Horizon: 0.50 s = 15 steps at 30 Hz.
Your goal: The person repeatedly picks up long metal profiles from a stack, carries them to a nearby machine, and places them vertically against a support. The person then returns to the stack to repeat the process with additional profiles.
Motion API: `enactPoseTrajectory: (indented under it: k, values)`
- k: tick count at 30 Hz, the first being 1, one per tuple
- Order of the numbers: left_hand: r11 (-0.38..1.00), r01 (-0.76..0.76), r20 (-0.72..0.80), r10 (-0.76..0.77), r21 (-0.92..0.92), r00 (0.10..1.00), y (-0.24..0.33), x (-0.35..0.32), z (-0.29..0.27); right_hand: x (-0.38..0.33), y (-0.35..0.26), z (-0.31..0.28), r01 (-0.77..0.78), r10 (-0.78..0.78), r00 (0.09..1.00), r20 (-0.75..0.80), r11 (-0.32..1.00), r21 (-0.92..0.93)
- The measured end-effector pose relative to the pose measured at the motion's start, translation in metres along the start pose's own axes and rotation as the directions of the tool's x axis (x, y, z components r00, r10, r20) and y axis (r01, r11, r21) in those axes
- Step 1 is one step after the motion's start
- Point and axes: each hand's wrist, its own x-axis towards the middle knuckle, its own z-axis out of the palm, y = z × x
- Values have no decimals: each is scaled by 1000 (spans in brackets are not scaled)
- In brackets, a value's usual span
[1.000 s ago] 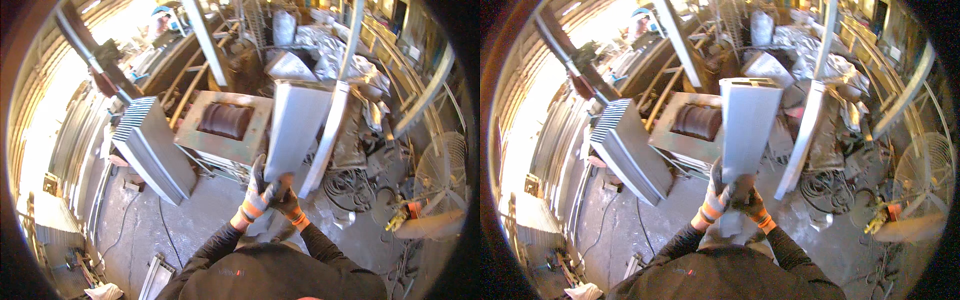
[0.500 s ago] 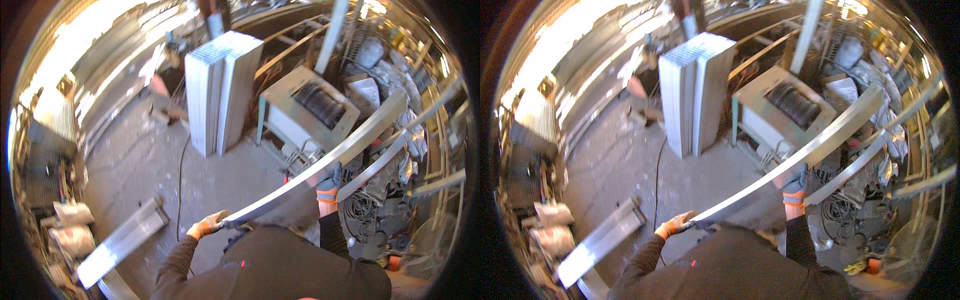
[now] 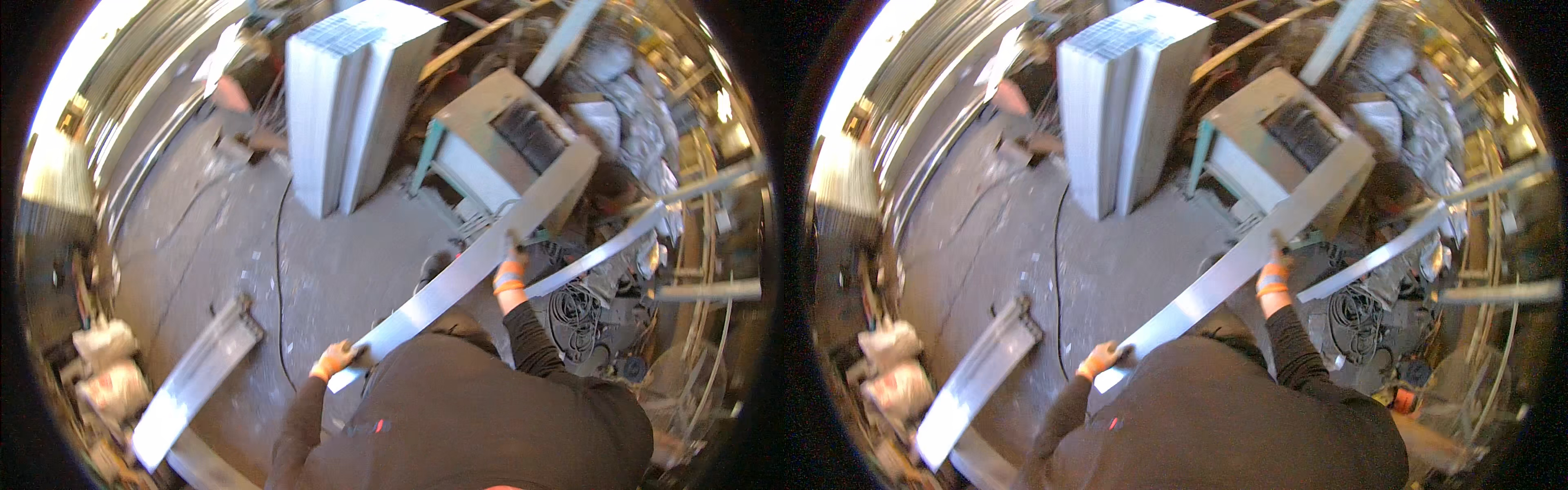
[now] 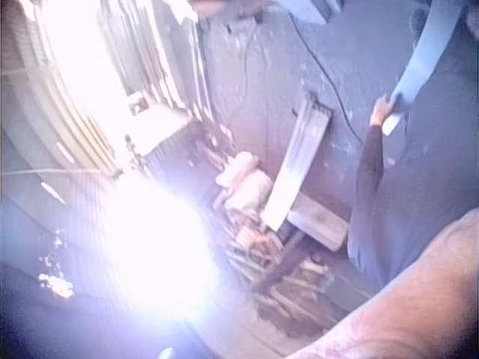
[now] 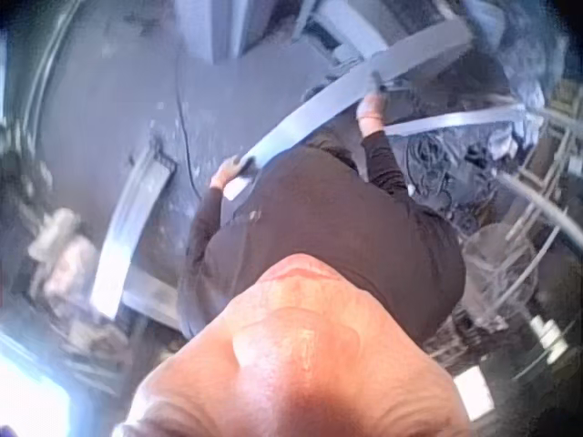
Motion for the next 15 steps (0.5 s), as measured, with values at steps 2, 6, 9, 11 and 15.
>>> enactPoseTrajectory:
  k: [2,6,9,11,15]
  values:
    - [968,252,-39,-251,12,967,11,27,-14,24,6,11,144,-142,990,26,964,-225]
    - [964,217,-8,-221,-153,975,73,118,-53,95,-8,50,454,-474,876,87,751,-480]
    - [931,219,215,-160,-291,964,141,222,-76,201,-47,91,430,-443,878,179,571,-699]
    - [854,330,446,-131,-402,885,194,292,-97,282,-74,122,211,-111,977,182,635,-744]
    - [703,354,536,45,-616,843,317,386,-131,436,-107,164,421,-483,806,343,61,-905]
